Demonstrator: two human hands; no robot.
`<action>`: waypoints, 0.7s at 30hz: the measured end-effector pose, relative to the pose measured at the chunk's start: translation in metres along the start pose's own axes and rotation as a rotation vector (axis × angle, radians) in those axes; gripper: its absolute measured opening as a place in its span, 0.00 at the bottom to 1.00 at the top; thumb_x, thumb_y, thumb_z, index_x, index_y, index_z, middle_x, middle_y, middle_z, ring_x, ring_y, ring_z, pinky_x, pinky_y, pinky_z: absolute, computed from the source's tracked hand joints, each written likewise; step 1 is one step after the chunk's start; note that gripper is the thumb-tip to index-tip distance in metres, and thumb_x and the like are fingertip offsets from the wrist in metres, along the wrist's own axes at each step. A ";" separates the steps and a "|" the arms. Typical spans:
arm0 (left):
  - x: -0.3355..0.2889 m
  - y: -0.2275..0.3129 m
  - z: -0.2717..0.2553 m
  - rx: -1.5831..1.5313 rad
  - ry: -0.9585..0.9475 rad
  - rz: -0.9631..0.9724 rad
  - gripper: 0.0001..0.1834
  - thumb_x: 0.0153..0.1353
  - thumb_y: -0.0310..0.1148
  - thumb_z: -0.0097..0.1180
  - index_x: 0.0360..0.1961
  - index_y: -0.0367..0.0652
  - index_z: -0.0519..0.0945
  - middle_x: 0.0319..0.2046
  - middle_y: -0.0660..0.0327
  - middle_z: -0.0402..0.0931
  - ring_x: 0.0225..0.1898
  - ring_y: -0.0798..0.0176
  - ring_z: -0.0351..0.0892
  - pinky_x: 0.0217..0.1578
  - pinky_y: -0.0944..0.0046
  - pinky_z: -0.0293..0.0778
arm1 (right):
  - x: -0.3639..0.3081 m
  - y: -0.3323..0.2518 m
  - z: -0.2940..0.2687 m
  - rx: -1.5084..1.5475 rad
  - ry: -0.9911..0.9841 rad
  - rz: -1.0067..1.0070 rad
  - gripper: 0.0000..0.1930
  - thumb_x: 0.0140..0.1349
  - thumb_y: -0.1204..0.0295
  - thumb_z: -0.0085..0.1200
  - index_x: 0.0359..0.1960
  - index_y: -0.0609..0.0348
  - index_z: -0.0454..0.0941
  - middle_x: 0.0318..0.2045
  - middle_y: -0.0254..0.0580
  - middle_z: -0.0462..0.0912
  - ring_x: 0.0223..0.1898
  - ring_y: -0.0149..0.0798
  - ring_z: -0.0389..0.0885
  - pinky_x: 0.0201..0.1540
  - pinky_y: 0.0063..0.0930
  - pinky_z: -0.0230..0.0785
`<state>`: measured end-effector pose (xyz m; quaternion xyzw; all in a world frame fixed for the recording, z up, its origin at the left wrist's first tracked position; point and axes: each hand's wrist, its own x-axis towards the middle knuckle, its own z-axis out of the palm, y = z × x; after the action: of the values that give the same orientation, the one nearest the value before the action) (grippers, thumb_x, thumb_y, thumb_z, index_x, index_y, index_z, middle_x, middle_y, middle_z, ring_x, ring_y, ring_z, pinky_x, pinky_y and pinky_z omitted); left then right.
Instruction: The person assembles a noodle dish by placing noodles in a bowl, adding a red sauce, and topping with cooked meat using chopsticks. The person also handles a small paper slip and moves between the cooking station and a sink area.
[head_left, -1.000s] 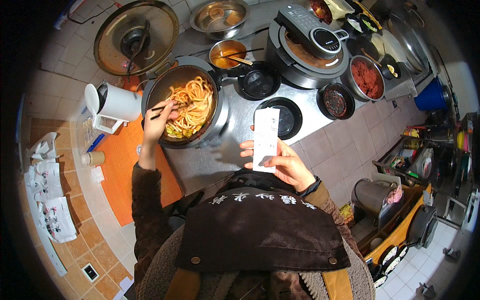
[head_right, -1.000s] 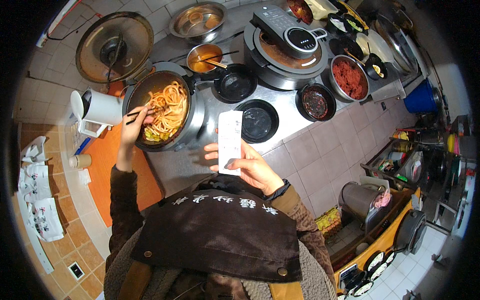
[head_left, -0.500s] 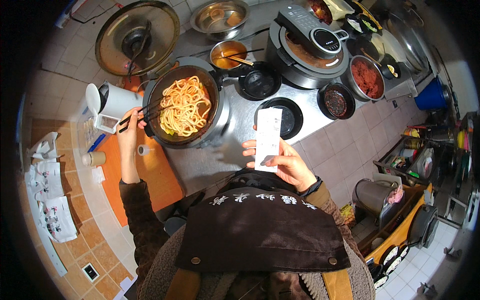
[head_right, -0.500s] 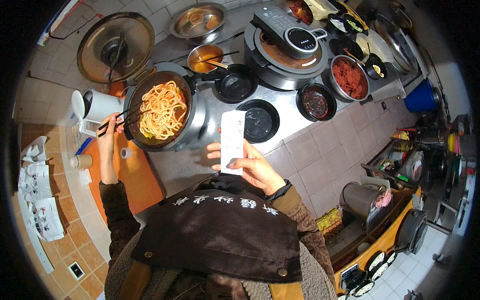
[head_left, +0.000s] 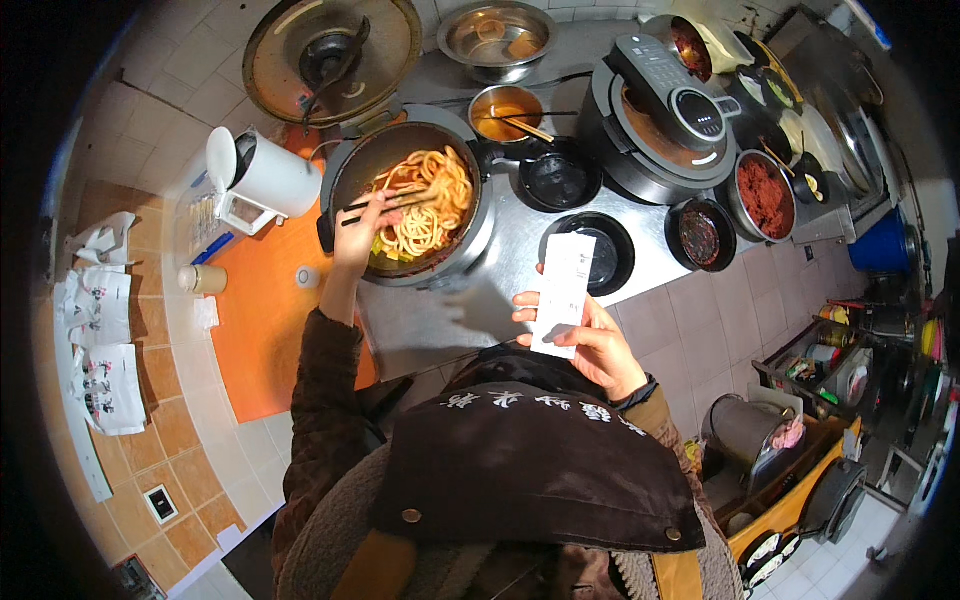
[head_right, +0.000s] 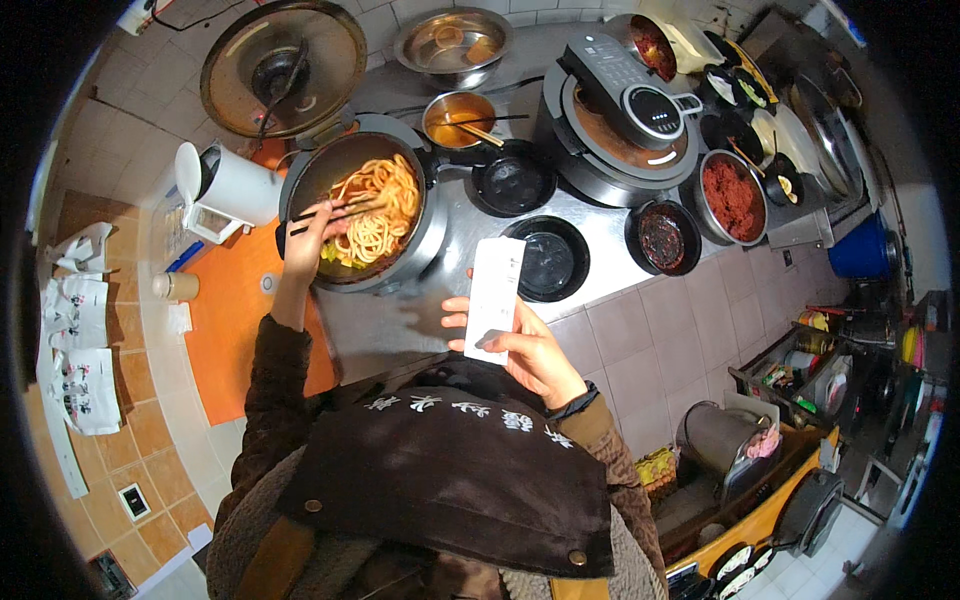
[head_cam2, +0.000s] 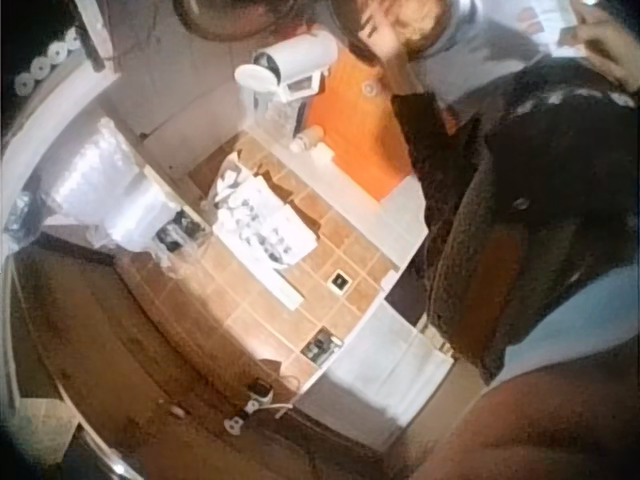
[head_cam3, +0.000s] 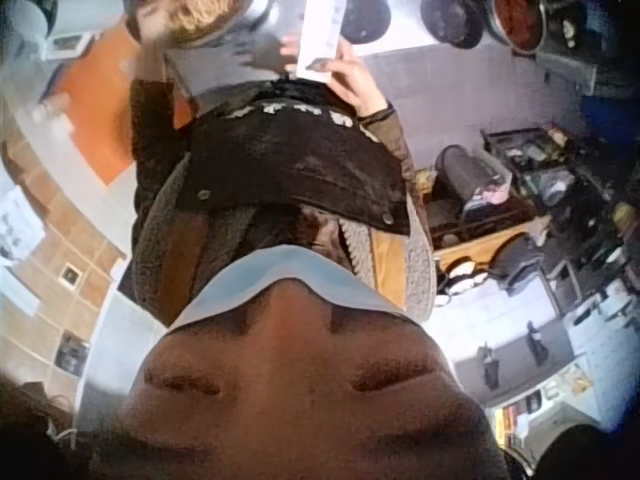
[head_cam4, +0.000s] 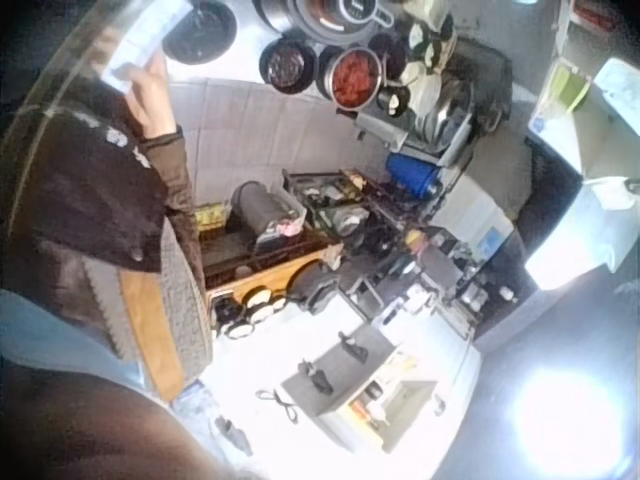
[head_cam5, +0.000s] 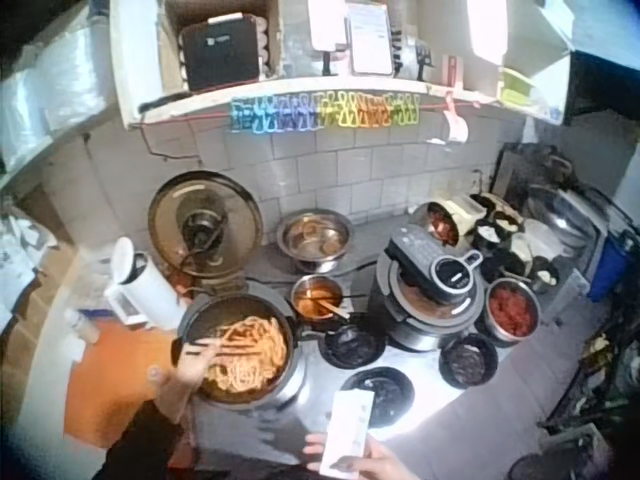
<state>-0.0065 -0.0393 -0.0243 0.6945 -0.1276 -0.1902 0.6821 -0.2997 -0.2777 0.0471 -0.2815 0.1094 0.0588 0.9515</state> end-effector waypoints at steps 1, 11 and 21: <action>-0.004 0.005 -0.007 -0.018 -0.045 -0.042 0.17 0.68 0.35 0.50 0.43 0.27 0.79 0.36 0.50 0.82 0.30 0.63 0.83 0.36 0.68 0.80 | 0.000 0.000 0.000 0.001 0.002 -0.005 0.45 0.41 0.89 0.43 0.69 0.61 0.50 0.57 0.59 0.70 0.58 0.52 0.72 0.59 0.49 0.70; 0.031 0.037 -0.064 0.431 0.178 0.030 0.14 0.67 0.34 0.52 0.39 0.32 0.82 0.32 0.56 0.83 0.26 0.69 0.81 0.29 0.72 0.76 | -0.004 -0.001 -0.002 0.004 0.044 -0.038 0.46 0.39 0.88 0.43 0.68 0.65 0.50 0.56 0.64 0.70 0.57 0.54 0.73 0.57 0.49 0.72; 0.014 0.052 -0.047 0.394 -0.073 -0.100 0.14 0.68 0.33 0.50 0.38 0.29 0.81 0.33 0.54 0.83 0.26 0.68 0.82 0.32 0.71 0.77 | -0.005 -0.001 -0.005 -0.007 0.041 -0.033 0.45 0.40 0.88 0.43 0.68 0.63 0.51 0.57 0.61 0.70 0.58 0.52 0.72 0.58 0.48 0.71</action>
<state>0.0311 -0.0052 0.0264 0.8127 -0.1523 -0.2202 0.5175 -0.3052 -0.2815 0.0444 -0.2880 0.1239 0.0375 0.9489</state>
